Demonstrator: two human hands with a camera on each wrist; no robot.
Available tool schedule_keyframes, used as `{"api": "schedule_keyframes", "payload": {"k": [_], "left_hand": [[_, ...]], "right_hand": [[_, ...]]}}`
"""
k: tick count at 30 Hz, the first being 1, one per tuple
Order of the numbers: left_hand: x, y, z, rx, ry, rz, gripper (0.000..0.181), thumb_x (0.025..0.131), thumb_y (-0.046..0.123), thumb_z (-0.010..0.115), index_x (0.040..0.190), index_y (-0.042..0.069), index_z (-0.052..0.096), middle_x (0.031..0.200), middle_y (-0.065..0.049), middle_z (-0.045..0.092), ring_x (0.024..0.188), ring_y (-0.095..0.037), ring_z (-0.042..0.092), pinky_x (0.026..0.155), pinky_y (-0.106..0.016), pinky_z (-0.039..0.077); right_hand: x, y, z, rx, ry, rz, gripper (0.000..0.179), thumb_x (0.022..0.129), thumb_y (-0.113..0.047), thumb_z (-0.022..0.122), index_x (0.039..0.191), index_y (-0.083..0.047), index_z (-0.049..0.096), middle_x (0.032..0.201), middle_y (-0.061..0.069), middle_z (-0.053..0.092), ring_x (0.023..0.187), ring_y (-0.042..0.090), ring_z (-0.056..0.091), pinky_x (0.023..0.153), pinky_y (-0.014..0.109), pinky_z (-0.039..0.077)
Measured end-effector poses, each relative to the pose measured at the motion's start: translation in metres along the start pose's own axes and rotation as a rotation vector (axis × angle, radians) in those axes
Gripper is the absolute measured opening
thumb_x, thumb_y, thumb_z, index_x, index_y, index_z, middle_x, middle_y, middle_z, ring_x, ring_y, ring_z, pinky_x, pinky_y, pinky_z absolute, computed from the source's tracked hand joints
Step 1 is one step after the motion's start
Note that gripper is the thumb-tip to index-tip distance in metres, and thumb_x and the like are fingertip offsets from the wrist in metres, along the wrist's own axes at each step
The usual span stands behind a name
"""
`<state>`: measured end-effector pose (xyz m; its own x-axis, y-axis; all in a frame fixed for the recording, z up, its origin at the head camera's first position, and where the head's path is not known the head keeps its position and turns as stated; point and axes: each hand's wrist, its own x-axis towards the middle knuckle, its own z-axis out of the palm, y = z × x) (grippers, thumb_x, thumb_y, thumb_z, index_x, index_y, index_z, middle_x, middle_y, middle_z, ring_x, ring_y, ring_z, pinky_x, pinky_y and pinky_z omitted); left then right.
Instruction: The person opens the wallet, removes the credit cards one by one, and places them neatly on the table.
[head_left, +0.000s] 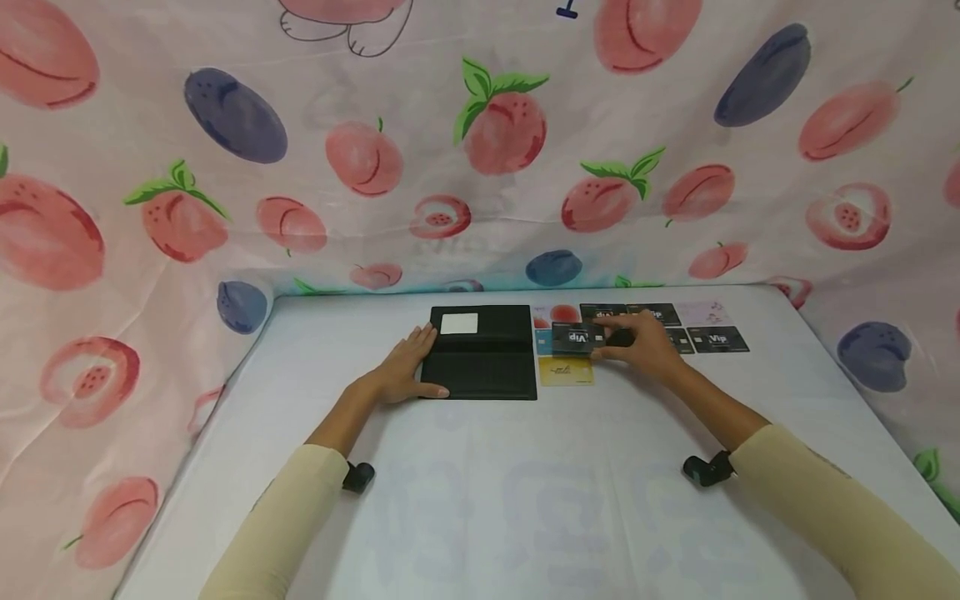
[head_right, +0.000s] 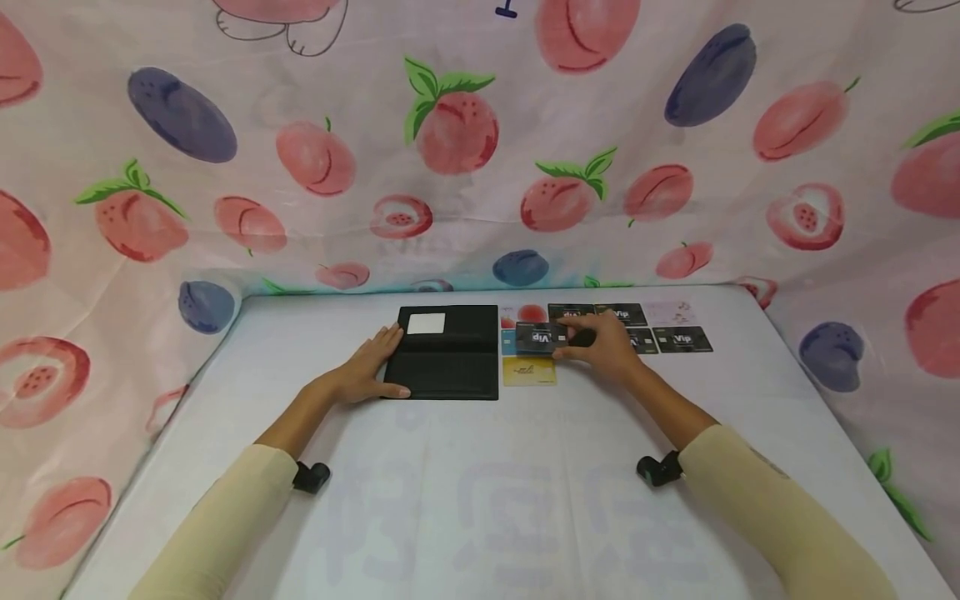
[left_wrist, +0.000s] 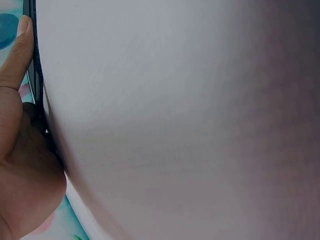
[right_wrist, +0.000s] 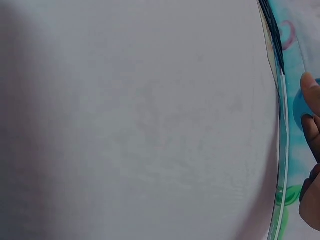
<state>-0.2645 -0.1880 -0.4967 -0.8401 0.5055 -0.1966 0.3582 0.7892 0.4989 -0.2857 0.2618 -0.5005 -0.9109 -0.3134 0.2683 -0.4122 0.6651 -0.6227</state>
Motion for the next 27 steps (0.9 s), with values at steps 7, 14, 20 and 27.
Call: {"api": "schedule_keyframes", "payload": {"k": [7, 14, 20, 27], "left_hand": [[-0.001, 0.001, 0.000, -0.008, 0.006, 0.001, 0.117, 0.092, 0.045, 0.081, 0.167, -0.001, 0.004, 0.175, -0.018, -0.003, 0.160, -0.035, -0.007, 0.128, -0.052, -0.001], [-0.002, 0.001, 0.000, -0.009, 0.005, -0.001, 0.116, 0.093, 0.044, 0.082, 0.167, -0.001, 0.004, 0.175, -0.017, -0.003, 0.160, -0.035, -0.007, 0.128, -0.052, -0.002], [-0.001, 0.001, 0.000, -0.004, 0.005, -0.004, 0.116, 0.093, 0.044, 0.081, 0.167, -0.001, 0.004, 0.175, -0.017, -0.003, 0.161, -0.034, -0.007, 0.128, -0.051, -0.002], [-0.001, 0.000, 0.000, 0.001, 0.003, -0.001, 0.115, 0.093, 0.044, 0.081, 0.167, -0.001, 0.004, 0.175, -0.017, -0.003, 0.161, -0.034, -0.007, 0.128, -0.051, -0.001]], "right_hand": [[-0.006, 0.004, -0.002, 0.019, 0.019, -0.040, 0.055, 0.076, -0.014, 0.097, 0.125, -0.001, 0.076, 0.088, 0.004, 0.071, 0.088, 0.024, 0.051, 0.092, 0.047, 0.036], [-0.012, 0.005, -0.006, 0.043, 0.014, -0.037, 0.053, 0.078, -0.016, 0.096, 0.125, -0.002, 0.076, 0.088, 0.004, 0.070, 0.062, 0.014, 0.029, 0.103, 0.059, 0.037], [-0.018, 0.008, -0.008, 0.041, 0.002, -0.035, 0.052, 0.078, -0.014, 0.096, 0.124, -0.001, 0.076, 0.088, 0.004, 0.070, 0.076, 0.024, 0.043, 0.073, 0.036, 0.029], [-0.027, 0.014, -0.012, 0.018, 0.008, -0.020, 0.059, 0.077, -0.018, 0.096, 0.129, -0.004, 0.075, 0.091, 0.002, 0.071, 0.086, 0.028, 0.046, 0.078, 0.039, 0.032]]}}
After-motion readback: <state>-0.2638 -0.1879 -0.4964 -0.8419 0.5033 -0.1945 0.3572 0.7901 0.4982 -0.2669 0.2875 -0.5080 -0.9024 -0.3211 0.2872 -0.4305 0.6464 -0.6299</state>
